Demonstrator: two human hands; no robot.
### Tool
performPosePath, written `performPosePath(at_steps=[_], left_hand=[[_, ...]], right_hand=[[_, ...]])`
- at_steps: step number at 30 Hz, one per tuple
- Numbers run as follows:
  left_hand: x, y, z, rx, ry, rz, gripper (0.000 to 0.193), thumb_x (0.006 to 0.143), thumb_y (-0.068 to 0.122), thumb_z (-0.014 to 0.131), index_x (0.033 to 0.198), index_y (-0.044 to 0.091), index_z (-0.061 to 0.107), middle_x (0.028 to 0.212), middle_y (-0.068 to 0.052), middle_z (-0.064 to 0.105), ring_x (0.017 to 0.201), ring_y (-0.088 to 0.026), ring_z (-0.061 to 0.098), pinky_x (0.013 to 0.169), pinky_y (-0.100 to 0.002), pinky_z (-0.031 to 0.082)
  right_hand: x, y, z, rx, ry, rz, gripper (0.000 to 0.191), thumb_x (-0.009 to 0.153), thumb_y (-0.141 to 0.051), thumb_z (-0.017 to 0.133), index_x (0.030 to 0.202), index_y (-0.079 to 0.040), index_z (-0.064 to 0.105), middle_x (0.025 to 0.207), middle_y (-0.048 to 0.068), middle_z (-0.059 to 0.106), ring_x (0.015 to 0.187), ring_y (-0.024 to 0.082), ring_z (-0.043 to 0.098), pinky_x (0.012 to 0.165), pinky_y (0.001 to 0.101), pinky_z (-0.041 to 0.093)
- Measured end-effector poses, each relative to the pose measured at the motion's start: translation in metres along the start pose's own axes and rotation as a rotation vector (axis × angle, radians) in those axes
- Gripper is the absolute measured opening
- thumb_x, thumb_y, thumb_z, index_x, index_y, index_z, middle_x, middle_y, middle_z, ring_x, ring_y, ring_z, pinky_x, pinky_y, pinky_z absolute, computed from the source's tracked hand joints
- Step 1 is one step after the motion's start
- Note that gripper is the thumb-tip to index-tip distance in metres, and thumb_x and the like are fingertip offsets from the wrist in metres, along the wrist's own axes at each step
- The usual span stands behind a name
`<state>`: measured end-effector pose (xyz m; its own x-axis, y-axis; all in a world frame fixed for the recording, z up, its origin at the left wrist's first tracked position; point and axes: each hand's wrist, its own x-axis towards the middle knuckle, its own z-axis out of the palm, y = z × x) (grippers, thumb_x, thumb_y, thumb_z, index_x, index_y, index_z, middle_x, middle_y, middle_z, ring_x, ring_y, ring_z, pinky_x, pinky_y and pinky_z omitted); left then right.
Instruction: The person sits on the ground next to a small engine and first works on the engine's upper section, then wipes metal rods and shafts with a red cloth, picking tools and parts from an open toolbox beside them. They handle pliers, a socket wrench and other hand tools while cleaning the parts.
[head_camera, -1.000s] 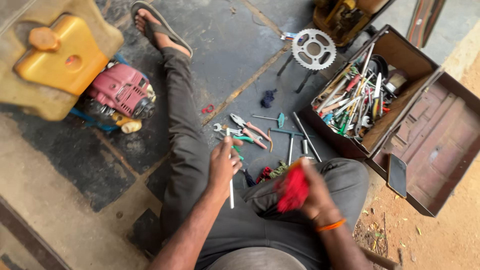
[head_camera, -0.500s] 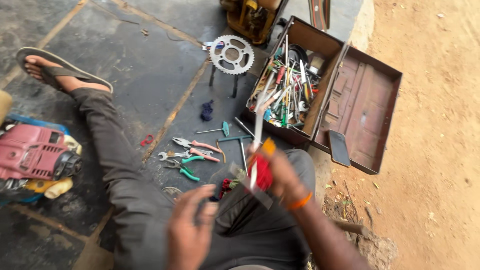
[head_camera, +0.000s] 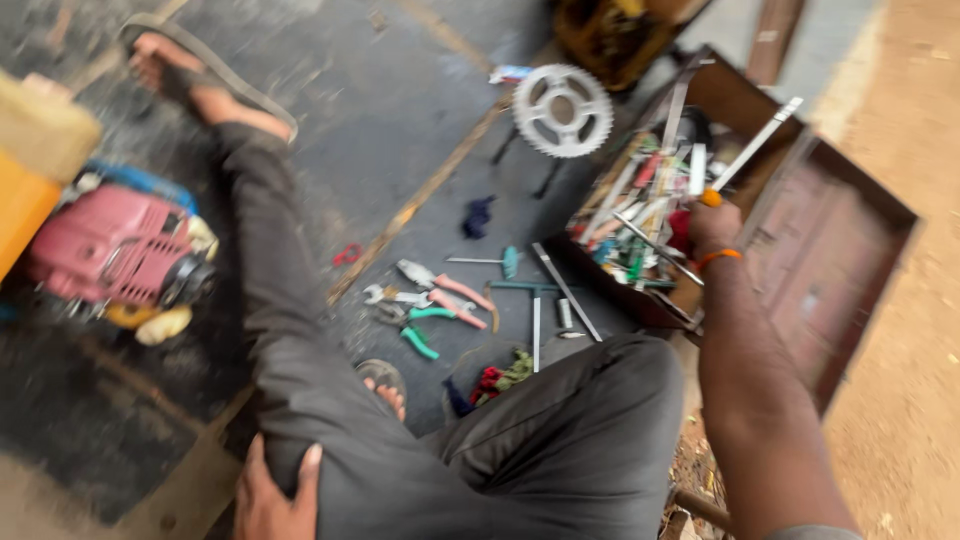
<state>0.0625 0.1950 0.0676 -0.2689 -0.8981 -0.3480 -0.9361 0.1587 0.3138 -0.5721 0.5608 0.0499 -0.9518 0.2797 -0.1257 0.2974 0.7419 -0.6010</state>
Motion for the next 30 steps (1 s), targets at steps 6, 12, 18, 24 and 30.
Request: performPosePath(at_steps=[6, 12, 18, 24, 30], left_hand=[[-0.002, 0.043, -0.044, -0.007, -0.035, 0.031, 0.088, 0.086, 0.060, 0.065, 0.156, 0.012, 0.040, 0.148, -0.023, 0.052, 0.129, -0.043, 0.055, 0.100, -0.052, 0.048], [-0.002, 0.060, -0.051, 0.013, -0.042, 0.035, 0.087, 0.087, 0.057, 0.064, 0.156, 0.010, 0.039, 0.148, -0.024, 0.052, 0.130, -0.043, 0.054, 0.100, -0.052, 0.047], [-0.002, 0.053, -0.051, 0.012, -0.075, 0.036, 0.088, 0.089, 0.058, 0.063, 0.157, 0.008, 0.037, 0.147, -0.025, 0.050, 0.130, -0.044, 0.053, 0.100, -0.052, 0.046], [-0.005, 0.049, -0.065, -0.070, -0.088, 0.034, 0.088, 0.088, 0.060, 0.061, 0.156, 0.009, 0.038, 0.149, -0.023, 0.050, 0.132, -0.042, 0.053, 0.104, -0.050, 0.047], [-0.004, 0.053, -0.072, -0.067, -0.163, 0.015, 0.090, 0.088, 0.062, 0.061, 0.155, 0.008, 0.036, 0.150, -0.022, 0.047, 0.134, -0.041, 0.051, 0.106, -0.050, 0.046]], right_hand=[[-0.030, -0.008, 0.028, -0.288, 0.082, -0.048, 0.041, 0.084, -0.034, 0.084, 0.106, -0.002, 0.072, 0.103, 0.021, 0.071, 0.094, 0.038, 0.070, 0.079, 0.0467, 0.055], [-0.100, -0.043, 0.031, -0.369, -0.525, -0.059, 0.033, 0.099, -0.027, 0.066, 0.097, 0.005, 0.077, 0.085, 0.022, 0.077, 0.070, 0.030, 0.076, 0.061, 0.0415, 0.060], [-0.165, -0.006, 0.120, -1.061, -0.776, -0.326, 0.029, 0.094, -0.030, 0.067, 0.104, -0.005, 0.080, 0.101, 0.016, 0.078, 0.091, 0.031, 0.077, 0.081, 0.0423, 0.061], [-0.177, 0.034, 0.137, -1.087, -0.685, -0.329, 0.037, 0.092, -0.037, 0.065, 0.116, -0.012, 0.079, 0.123, 0.014, 0.074, 0.116, 0.033, 0.071, 0.096, 0.0451, 0.058], [-0.199, 0.007, 0.114, -0.975, -0.668, -0.453, 0.040, 0.101, -0.045, 0.054, 0.119, -0.016, 0.076, 0.117, 0.016, 0.075, 0.110, 0.038, 0.070, 0.094, 0.0488, 0.057]])
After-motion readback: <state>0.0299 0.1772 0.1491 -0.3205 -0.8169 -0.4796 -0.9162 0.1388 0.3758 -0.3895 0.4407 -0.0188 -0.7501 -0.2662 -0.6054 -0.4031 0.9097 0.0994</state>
